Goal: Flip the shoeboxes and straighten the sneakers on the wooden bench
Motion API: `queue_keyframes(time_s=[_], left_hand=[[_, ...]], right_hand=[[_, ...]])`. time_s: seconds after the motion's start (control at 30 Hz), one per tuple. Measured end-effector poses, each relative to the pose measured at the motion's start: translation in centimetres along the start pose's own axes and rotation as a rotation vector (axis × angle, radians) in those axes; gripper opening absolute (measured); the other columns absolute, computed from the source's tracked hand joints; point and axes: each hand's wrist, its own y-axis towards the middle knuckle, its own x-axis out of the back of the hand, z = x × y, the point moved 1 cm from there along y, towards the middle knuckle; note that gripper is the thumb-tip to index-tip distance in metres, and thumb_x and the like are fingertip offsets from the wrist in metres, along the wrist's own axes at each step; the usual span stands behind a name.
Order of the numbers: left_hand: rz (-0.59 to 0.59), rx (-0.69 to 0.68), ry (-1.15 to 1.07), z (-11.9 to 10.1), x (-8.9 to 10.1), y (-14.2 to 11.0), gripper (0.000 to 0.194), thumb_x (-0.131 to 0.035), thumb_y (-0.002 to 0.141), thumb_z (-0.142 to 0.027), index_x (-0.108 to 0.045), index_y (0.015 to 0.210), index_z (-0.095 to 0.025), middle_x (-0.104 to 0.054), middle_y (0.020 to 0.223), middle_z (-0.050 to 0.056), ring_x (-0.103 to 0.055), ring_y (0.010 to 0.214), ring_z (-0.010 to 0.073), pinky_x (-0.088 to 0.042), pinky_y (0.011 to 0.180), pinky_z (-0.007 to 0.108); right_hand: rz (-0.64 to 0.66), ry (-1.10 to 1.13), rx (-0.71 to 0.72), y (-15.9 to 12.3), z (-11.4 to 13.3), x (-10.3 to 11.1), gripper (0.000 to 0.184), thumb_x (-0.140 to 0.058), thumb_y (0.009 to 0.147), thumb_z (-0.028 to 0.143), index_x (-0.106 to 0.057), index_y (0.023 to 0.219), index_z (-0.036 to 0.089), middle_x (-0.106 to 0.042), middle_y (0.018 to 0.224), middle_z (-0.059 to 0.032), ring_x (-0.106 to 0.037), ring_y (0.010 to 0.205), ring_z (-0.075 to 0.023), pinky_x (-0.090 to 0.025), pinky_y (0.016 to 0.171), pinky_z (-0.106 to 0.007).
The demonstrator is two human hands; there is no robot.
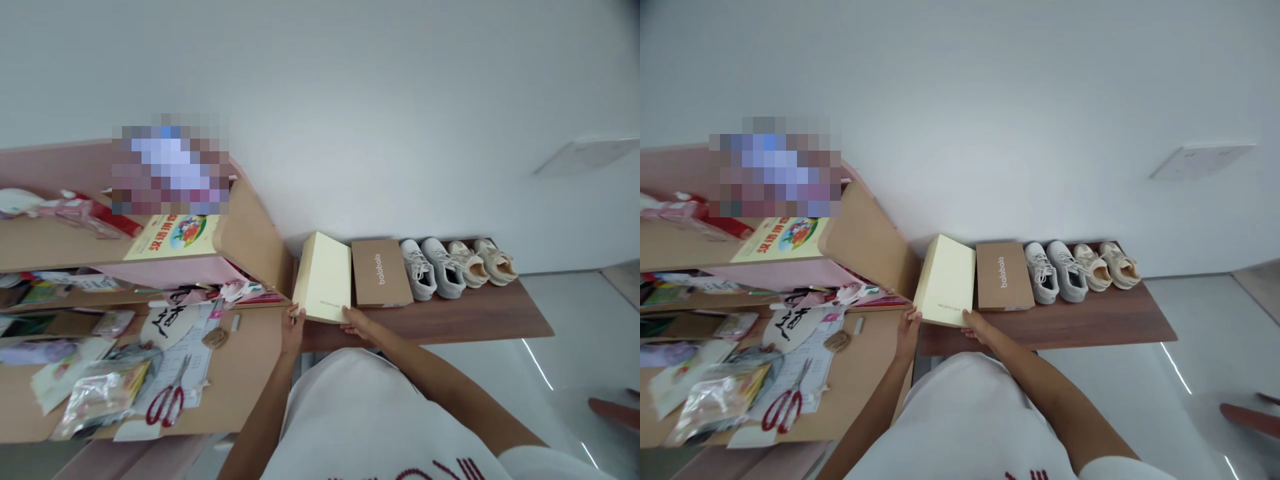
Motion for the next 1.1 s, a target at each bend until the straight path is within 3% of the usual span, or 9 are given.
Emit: queue_keyframes(time_s=[0.1, 0.2, 0.33, 0.5, 0.63, 0.8, 0.97, 1.1], left_hand=[[-0.086, -0.038, -0.014, -0.7, -0.6, -1.6, 0.07, -0.061, 0.09, -0.051, -0.036, 0.146, -0.018, -0.043, 0.149, 0.018, -0.054, 0.131, 0.0245, -0.05, 0.102, 0.035], [-0.053, -0.076, 0.102, -1.2, -1.1, -3.5, 0.088, -0.064, 0.088, -0.047, -0.017, 0.157, -0.019, -0.039, 0.153, 0.019, -0.047, 0.138, 0.0266, -0.048, 0.106, 0.038], [0.014, -0.163, 0.352, -1.6, -1.3, -4.6, 0.066, -0.058, 0.092, -0.045, -0.039, 0.15, -0.019, -0.052, 0.145, 0.017, -0.044, 0.139, 0.0308, -0.035, 0.117, 0.05], [0.013, -0.337, 0.405, -1.6, -2.0, -4.7, 0.052, -0.054, 0.093, -0.041, -0.055, 0.139, -0.017, -0.062, 0.128, 0.016, -0.056, 0.124, 0.0303, -0.042, 0.11, 0.052], [0.085, -0.465, 0.42, -1.4, -3.3, -5.6, 0.05, -0.053, 0.092, -0.035, -0.057, 0.139, -0.018, -0.062, 0.125, 0.015, -0.057, 0.122, 0.029, -0.045, 0.107, 0.05], [0.159, -0.533, 0.528, -1.5, -5.6, -6.1, 0.054, -0.052, 0.09, -0.028, -0.053, 0.143, -0.018, -0.056, 0.137, 0.017, -0.05, 0.132, 0.0309, -0.04, 0.112, 0.052], [0.24, -0.556, 0.585, -1.3, -7.7, -6.4, 0.068, -0.053, 0.088, -0.023, -0.038, 0.153, -0.012, -0.042, 0.153, 0.022, -0.036, 0.146, 0.0339, -0.032, 0.117, 0.057], [0.258, -0.537, 0.524, -1.1, -9.0, -7.2, 0.065, -0.052, 0.089, -0.023, -0.039, 0.152, -0.012, -0.036, 0.158, 0.022, -0.029, 0.15, 0.0339, -0.028, 0.119, 0.057]], right_hand=[[-0.008, -0.056, -0.002, -0.8, 0.5, -0.7, 0.041, -0.042, 0.099, 0.057, -0.052, 0.127, 0.028, -0.062, 0.131, -0.011, -0.065, 0.102, -0.0214, -0.051, 0.09, -0.044], [0.017, -0.048, 0.077, -1.9, 1.2, -1.7, 0.047, -0.042, 0.098, 0.06, -0.048, 0.137, 0.035, -0.054, 0.145, -0.009, -0.058, 0.117, -0.0246, -0.049, 0.093, -0.048], [0.192, 0.115, 0.186, -3.2, 1.6, -2.6, 0.057, -0.036, 0.093, 0.074, -0.054, 0.131, 0.036, -0.06, 0.139, -0.0068, -0.058, 0.12, -0.0257, -0.048, 0.094, -0.049], [0.182, 0.179, 0.278, -3.6, 0.9, -0.9, 0.062, -0.069, 0.077, 0.071, -0.055, 0.125, 0.035, -0.067, 0.126, -0.0051, -0.061, 0.114, -0.026, -0.046, 0.096, -0.051], [0.191, 0.252, 0.264, -2.9, 0.3, 1.1, 0.05, -0.068, 0.08, 0.067, -0.059, 0.111, 0.03, -0.07, 0.113, -0.0049, -0.063, 0.106, -0.025, -0.049, 0.091, -0.048], [0.05, 0.252, 0.28, -2.1, 0.1, 1.6, 0.033, -0.065, 0.084, 0.058, -0.059, 0.099, 0.029, -0.07, 0.1, -0.0012, -0.064, 0.097, -0.0211, -0.052, 0.087, -0.045], [0.035, 0.247, 0.438, -2.2, -0.4, 2.5, 0.034, -0.068, 0.08, 0.054, -0.066, 0.1, 0.025, -0.071, 0.092, -0.0012, -0.064, 0.097, -0.0194, -0.051, 0.091, -0.037], [-0.083, 0.044, 0.586, -3.1, -0.6, 5.8, 0.038, -0.064, 0.083, 0.055, -0.072, 0.1, 0.022, -0.074, 0.095, -0.0057, -0.065, 0.098, -0.0239, -0.051, 0.094, -0.043]])
